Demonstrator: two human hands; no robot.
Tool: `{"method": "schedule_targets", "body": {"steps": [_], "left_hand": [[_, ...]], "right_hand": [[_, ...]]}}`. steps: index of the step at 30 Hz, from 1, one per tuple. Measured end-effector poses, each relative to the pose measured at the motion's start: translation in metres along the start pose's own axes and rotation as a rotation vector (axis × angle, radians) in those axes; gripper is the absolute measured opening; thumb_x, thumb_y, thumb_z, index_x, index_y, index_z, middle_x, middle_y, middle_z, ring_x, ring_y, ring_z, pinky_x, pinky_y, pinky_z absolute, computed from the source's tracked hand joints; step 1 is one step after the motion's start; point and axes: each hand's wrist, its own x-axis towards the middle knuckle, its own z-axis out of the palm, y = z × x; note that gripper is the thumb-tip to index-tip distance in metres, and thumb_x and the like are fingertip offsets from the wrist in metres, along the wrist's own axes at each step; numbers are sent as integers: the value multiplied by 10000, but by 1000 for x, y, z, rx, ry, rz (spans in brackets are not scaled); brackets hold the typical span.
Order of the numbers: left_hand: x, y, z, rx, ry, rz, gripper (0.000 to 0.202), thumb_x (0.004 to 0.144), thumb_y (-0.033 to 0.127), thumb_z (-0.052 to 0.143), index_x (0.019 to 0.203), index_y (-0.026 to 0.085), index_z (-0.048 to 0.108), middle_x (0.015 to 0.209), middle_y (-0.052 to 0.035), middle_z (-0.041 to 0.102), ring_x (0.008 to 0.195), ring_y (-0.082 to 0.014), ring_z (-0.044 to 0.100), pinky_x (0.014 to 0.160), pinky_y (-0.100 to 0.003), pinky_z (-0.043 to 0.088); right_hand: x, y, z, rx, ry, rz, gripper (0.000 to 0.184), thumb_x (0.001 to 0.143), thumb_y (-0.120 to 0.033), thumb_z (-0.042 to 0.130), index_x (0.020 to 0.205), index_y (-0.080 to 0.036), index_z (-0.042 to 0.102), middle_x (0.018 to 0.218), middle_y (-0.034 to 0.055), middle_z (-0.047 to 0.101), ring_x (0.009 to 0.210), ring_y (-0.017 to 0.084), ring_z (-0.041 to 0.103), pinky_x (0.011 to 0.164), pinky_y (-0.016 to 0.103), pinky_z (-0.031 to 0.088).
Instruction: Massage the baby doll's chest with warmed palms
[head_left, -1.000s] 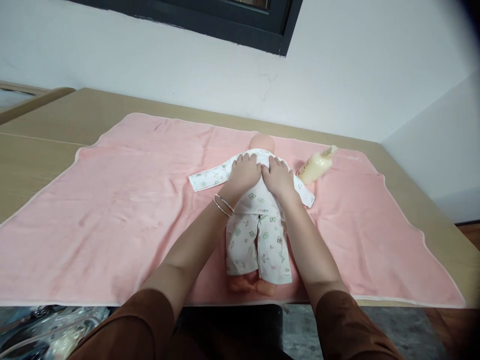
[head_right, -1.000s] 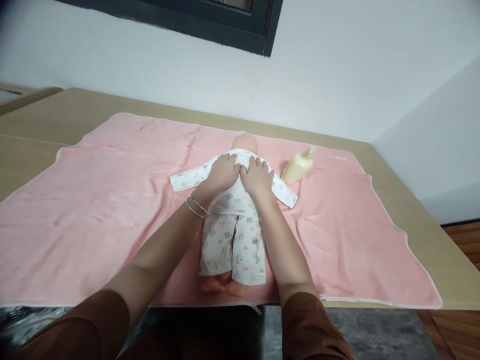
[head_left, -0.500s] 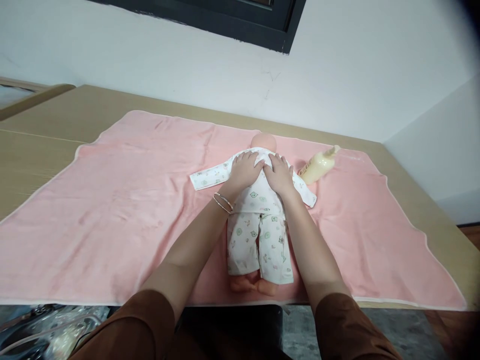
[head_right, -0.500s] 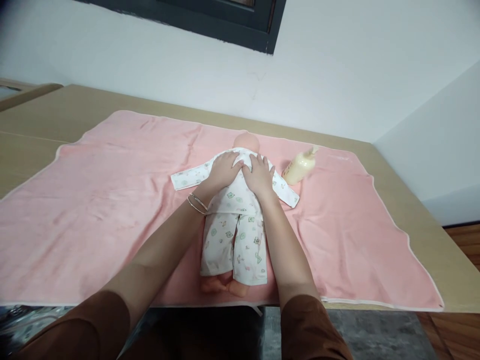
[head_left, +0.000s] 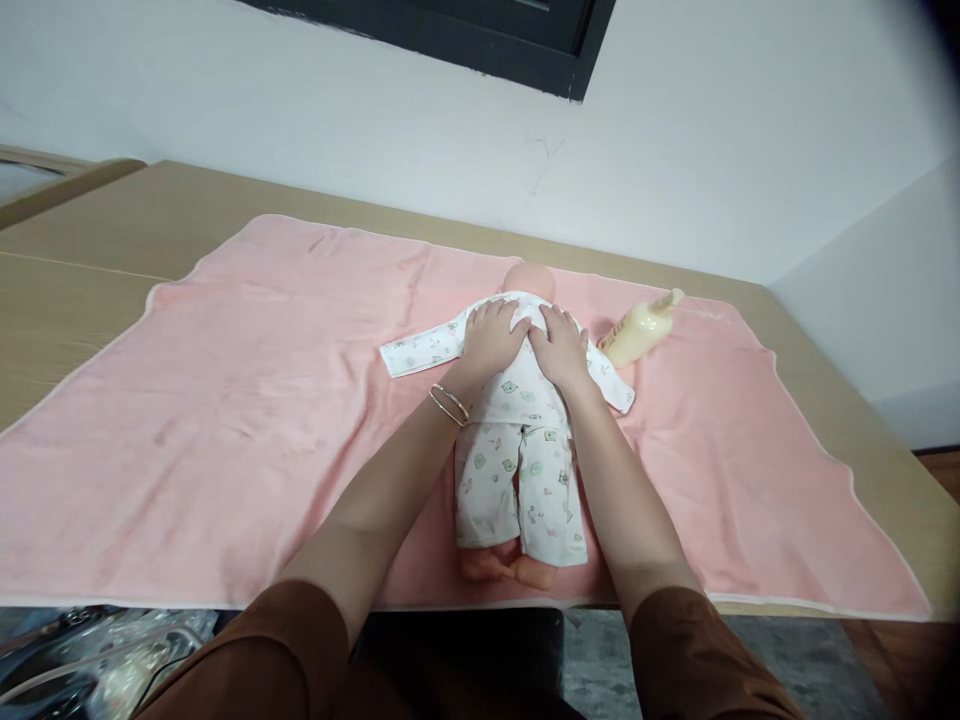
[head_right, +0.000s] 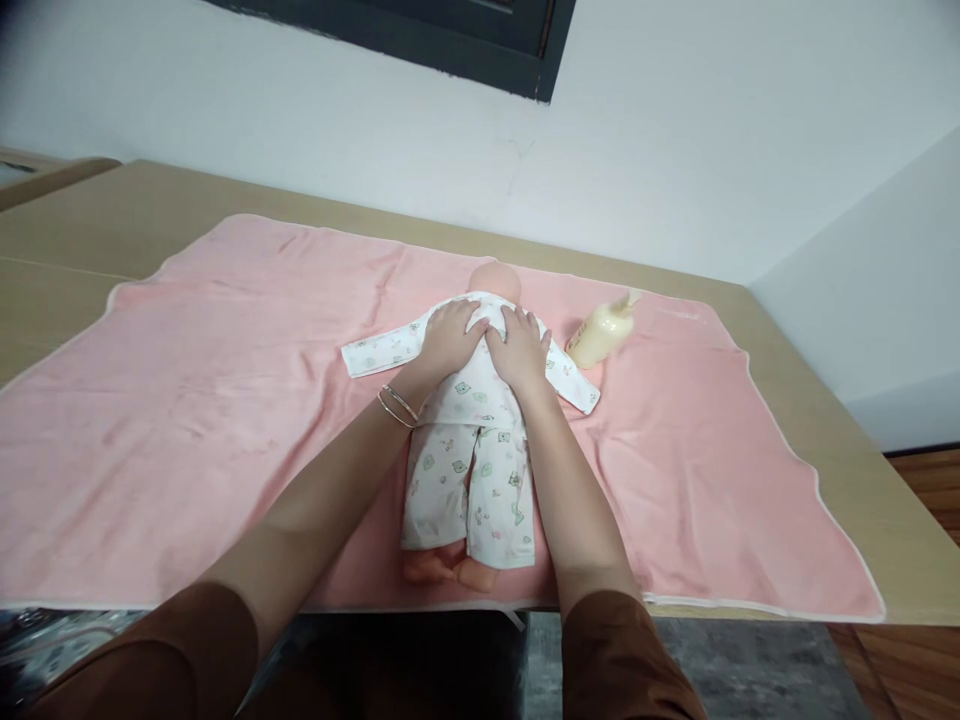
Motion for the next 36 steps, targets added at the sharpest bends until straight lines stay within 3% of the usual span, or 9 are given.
{"method": "schedule_targets", "body": {"steps": [22, 27, 30, 32, 34, 36], "left_hand": [[0, 1, -2, 9, -37, -7, 520, 1117, 411, 391, 1571, 214, 549, 1677, -104, 542, 1594, -293, 437, 1361, -499, 280], [-8, 16, -20, 89, -120, -17, 553, 1126, 339, 361, 1622, 129, 487, 1706, -183, 487, 1633, -339, 382, 1348, -520, 299], [-20, 32, -41, 148, -224, 5, 503, 1085, 207, 393, 1557, 154, 558, 1586, -187, 605, 1518, -353, 534, 1234, -504, 451], [-26, 41, -53, 163, -281, -4, 412, 1061, 191, 426, 1388, 174, 675, 1424, -180, 705, 1331, -352, 678, 1095, -480, 547], [-28, 45, -57, 151, -290, -33, 336, 1062, 225, 438, 1230, 182, 725, 1278, -170, 757, 1168, -343, 744, 993, -470, 584], [-26, 42, -54, 130, -256, -39, 332, 1074, 251, 423, 1206, 190, 722, 1272, -161, 764, 1177, -341, 737, 1003, -478, 582]], "right_hand": [[1, 1, 1, -45, 11, -12, 637, 1051, -441, 358, 1638, -228, 480, 1768, 122, 400, 1647, 344, 332, 1332, 703, 179], [-6, -7, -11, -76, -22, -24, 633, 1070, -445, 349, 1646, -208, 461, 1766, 144, 400, 1643, 369, 338, 1314, 717, 205], [-18, -20, -26, -186, -57, -66, 561, 1089, -416, 347, 1525, -153, 581, 1593, 212, 608, 1493, 406, 543, 1301, 730, 192], [-25, -28, -34, -275, -72, -78, 483, 1090, -369, 352, 1368, -148, 680, 1375, 216, 752, 1320, 392, 679, 1313, 703, 160], [-28, -32, -38, -321, -72, -74, 438, 1087, -339, 354, 1250, -167, 723, 1237, 196, 804, 1220, 372, 729, 1320, 678, 151], [-26, -30, -36, -304, -65, -71, 432, 1087, -333, 348, 1226, -186, 730, 1224, 177, 810, 1215, 360, 733, 1320, 677, 158]]}}
